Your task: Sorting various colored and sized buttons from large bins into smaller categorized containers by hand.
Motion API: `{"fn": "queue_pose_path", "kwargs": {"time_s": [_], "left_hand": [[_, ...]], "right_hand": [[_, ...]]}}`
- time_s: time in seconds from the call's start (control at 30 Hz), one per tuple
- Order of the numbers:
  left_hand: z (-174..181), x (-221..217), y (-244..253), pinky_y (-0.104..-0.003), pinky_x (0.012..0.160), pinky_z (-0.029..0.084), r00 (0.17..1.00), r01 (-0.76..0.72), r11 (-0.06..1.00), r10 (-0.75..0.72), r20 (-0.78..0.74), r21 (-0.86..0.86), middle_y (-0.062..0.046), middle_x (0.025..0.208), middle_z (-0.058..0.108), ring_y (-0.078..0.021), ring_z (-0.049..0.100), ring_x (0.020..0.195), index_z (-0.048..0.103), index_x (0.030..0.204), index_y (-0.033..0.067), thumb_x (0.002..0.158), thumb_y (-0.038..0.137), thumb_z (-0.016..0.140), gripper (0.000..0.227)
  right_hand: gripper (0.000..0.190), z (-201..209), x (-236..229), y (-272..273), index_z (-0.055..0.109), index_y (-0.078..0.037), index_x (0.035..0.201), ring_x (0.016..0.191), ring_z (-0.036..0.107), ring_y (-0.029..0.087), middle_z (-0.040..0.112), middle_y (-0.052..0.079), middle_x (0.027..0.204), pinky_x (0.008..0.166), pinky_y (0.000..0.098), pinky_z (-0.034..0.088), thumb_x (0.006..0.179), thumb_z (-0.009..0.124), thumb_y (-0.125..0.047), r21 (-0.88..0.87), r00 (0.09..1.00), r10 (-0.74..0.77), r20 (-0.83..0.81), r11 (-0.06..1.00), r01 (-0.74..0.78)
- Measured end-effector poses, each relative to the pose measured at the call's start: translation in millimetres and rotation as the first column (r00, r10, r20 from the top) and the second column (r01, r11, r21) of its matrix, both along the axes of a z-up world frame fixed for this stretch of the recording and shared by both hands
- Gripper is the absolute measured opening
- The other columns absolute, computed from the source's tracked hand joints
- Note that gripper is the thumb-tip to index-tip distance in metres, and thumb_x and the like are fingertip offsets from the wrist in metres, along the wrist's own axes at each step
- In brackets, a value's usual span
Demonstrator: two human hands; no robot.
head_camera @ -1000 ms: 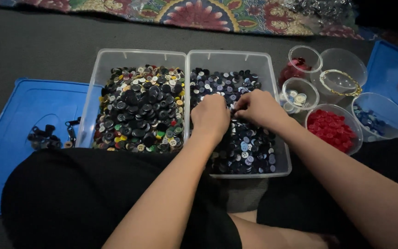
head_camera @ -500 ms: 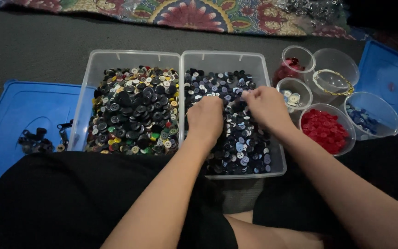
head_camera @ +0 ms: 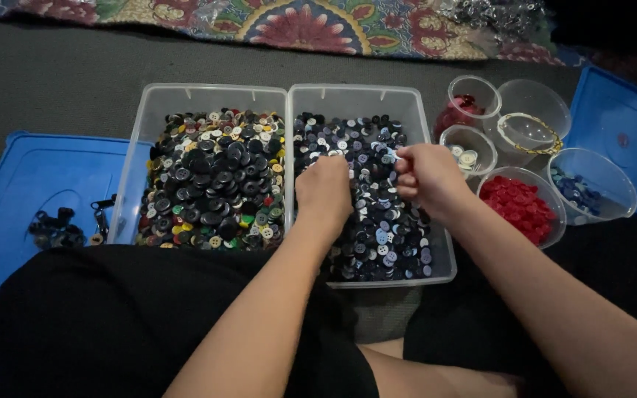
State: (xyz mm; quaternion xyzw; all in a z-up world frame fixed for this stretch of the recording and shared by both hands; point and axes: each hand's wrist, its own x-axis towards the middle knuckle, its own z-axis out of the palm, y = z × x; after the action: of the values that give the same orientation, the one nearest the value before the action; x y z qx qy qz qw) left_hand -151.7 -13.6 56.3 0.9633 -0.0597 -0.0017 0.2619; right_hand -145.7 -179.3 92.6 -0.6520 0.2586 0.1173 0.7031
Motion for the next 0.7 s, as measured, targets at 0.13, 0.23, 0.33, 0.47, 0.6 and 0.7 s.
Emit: {"fn": "queue_pose_path", "kwargs": {"time_s": [0.13, 0.23, 0.33, 0.47, 0.6, 0.7], "left_hand": [[0.9, 5.4, 2.8, -0.057, 0.071, 0.062, 1.000, -0.018, 0.998, 0.018, -0.012, -0.054, -0.026, 0.076, 0.073, -0.0459, 0.075, 0.080, 0.075, 0.087, -0.0093, 0.086, -0.010, 0.064, 0.011], [7.4, 0.7, 2.9, -0.057, 0.071, 0.061, 0.992, 0.019, 0.998, -0.025, -0.120, -0.056, -0.020, 0.075, 0.074, -0.0431, 0.076, 0.079, 0.077, 0.085, -0.0024, 0.088, 0.003, 0.069, 0.011], [1.9, 3.3, 3.1, -0.054, 0.072, 0.061, 0.995, 0.020, 1.000, -0.021, -0.094, -0.009, -0.021, 0.076, 0.074, -0.0418, 0.076, 0.080, 0.077, 0.086, -0.0030, 0.088, -0.001, 0.069, 0.009], [-4.2, 7.1, 1.6, -0.054, 0.072, 0.061, 0.998, 0.005, 1.000, -0.006, -0.068, -0.008, -0.022, 0.075, 0.074, -0.0429, 0.076, 0.078, 0.077, 0.085, -0.0038, 0.087, -0.005, 0.065, 0.012], [-9.4, 10.7, 2.1, -0.056, 0.073, 0.061, 0.998, 0.019, 1.000, -0.018, -0.059, 0.025, -0.022, 0.076, 0.074, -0.0435, 0.075, 0.078, 0.076, 0.085, -0.0038, 0.088, -0.004, 0.062, 0.015], [-6.2, 6.7, 1.9, -0.058, 0.074, 0.061, 0.998, 0.026, 1.000, -0.026, -0.053, 0.009, -0.023, 0.079, 0.074, -0.0447, 0.075, 0.079, 0.077, 0.090, -0.0034, 0.088, -0.001, 0.065, 0.012]], "right_hand": [[0.011, 3.3, 7.5, -0.9, 0.054, -0.006, 0.094, 0.051, 0.041, 0.003, 0.047, -0.001, 0.070, 0.042, 0.0140, 0.032, 0.097, 0.052, -0.016, 0.202, 0.998, -0.054, -0.010, 0.978, 0.055], [0.025, 3.8, 5.6, 1.5, 0.053, -0.010, 0.086, 0.049, 0.039, 0.001, 0.046, -0.001, 0.069, 0.040, 0.0130, 0.029, 0.103, 0.050, -0.028, 0.175, 0.999, -0.044, 0.019, 0.984, 0.040], [0.041, -14.4, 6.1, -2.9, 0.055, -0.008, 0.077, 0.047, 0.040, 0.005, 0.047, 0.004, 0.065, 0.038, 0.0177, 0.033, 0.108, 0.051, -0.035, -0.112, 0.990, 0.040, 0.136, 0.993, -0.025], [0.045, -28.7, 4.6, -10.4, 0.075, -0.005, 0.095, 0.069, 0.060, 0.032, 0.063, 0.015, 0.075, 0.056, 0.0438, 0.050, 0.104, 0.057, -0.046, -0.667, 0.946, 0.300, 0.123, 0.731, -0.145], [0.026, -6.1, -10.6, 8.7, 0.080, -0.011, 0.088, 0.081, 0.073, 0.042, 0.074, 0.017, 0.072, 0.073, 0.0467, 0.059, 0.095, 0.070, -0.034, -0.868, 0.891, 0.453, 0.023, 0.452, -0.208], [0.011, -15.0, -6.8, 5.3, 0.082, -0.012, 0.098, 0.089, 0.074, 0.040, 0.077, 0.017, 0.089, 0.077, 0.0428, 0.060, 0.091, 0.074, -0.017, -0.885, 0.838, 0.545, 0.007, 0.394, -0.249]]}}
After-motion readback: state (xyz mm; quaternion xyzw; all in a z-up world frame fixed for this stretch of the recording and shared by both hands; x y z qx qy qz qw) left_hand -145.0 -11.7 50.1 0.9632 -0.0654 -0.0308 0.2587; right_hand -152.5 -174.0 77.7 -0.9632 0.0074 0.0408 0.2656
